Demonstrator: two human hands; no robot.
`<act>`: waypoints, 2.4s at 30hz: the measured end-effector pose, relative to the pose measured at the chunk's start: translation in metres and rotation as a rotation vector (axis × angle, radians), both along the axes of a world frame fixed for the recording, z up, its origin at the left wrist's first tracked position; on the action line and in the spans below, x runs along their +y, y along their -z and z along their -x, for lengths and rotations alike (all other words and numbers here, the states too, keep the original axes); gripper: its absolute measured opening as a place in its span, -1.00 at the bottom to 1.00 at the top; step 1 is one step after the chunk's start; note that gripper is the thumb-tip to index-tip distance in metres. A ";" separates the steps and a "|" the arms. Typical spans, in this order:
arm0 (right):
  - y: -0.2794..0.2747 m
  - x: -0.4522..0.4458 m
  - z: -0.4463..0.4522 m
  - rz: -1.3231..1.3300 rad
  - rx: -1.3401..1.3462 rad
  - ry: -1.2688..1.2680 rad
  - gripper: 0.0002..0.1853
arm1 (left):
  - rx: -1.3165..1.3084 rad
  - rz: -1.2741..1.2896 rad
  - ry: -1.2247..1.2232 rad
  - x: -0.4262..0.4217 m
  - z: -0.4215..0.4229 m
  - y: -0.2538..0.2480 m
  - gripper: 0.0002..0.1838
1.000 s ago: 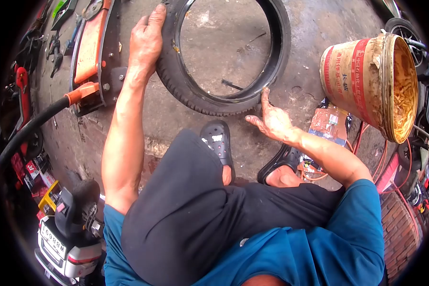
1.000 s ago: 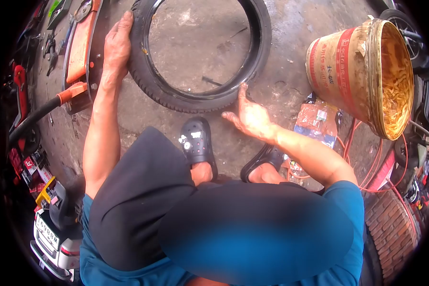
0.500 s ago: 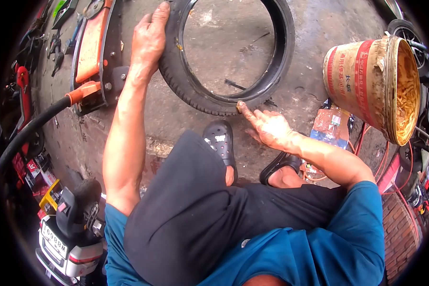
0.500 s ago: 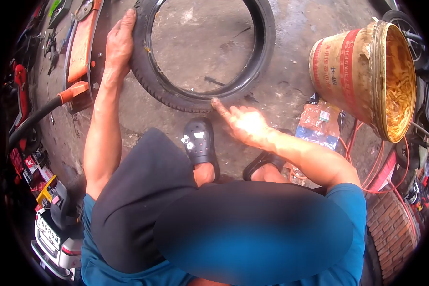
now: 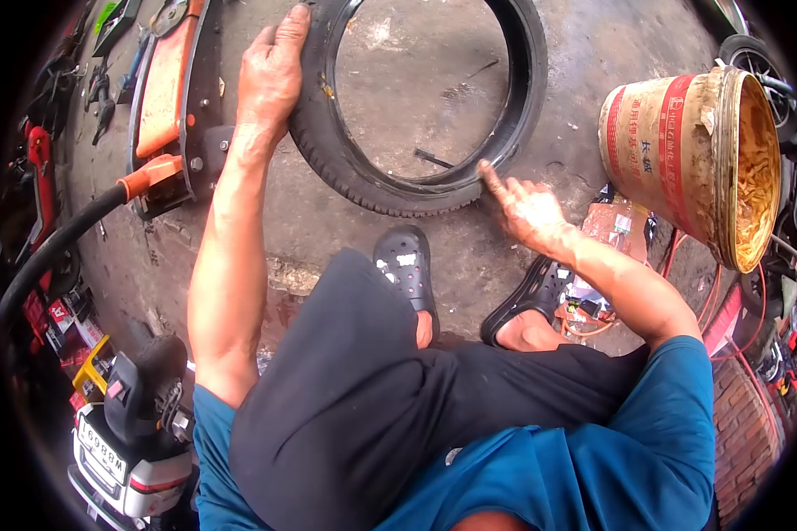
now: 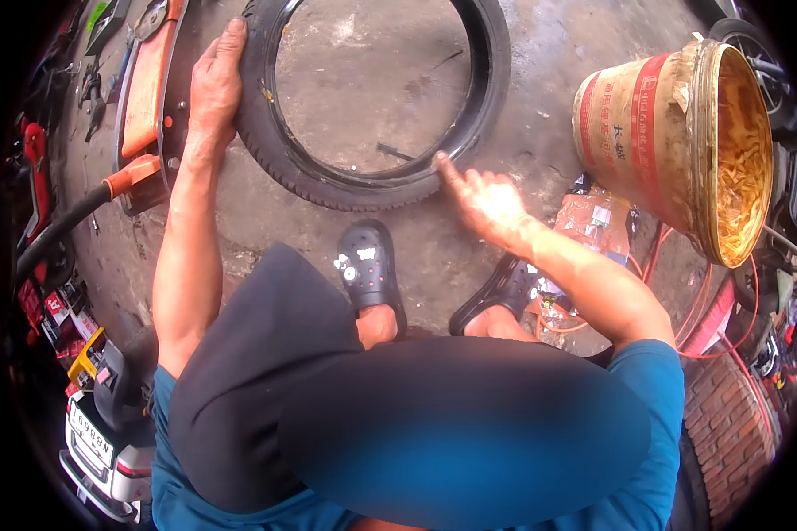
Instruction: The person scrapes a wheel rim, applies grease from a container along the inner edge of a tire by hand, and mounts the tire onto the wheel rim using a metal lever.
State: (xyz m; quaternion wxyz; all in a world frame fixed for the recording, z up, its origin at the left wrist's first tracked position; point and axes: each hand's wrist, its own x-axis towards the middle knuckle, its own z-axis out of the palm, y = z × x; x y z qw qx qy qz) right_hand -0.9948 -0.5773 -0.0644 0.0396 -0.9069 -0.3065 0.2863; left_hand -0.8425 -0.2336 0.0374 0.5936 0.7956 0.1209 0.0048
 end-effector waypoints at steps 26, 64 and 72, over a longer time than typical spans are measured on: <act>-0.007 -0.032 -0.086 -0.250 0.149 0.741 -0.20 | -0.029 -0.199 0.019 -0.010 0.007 -0.011 -0.26; -0.007 -0.008 -0.085 -0.146 -0.030 0.609 -0.18 | 0.058 -0.182 0.033 -0.008 0.004 -0.014 -0.34; -0.320 -0.200 -0.130 -0.490 -0.040 0.950 -0.46 | 0.007 -0.212 0.119 -0.013 -0.005 -0.016 -0.46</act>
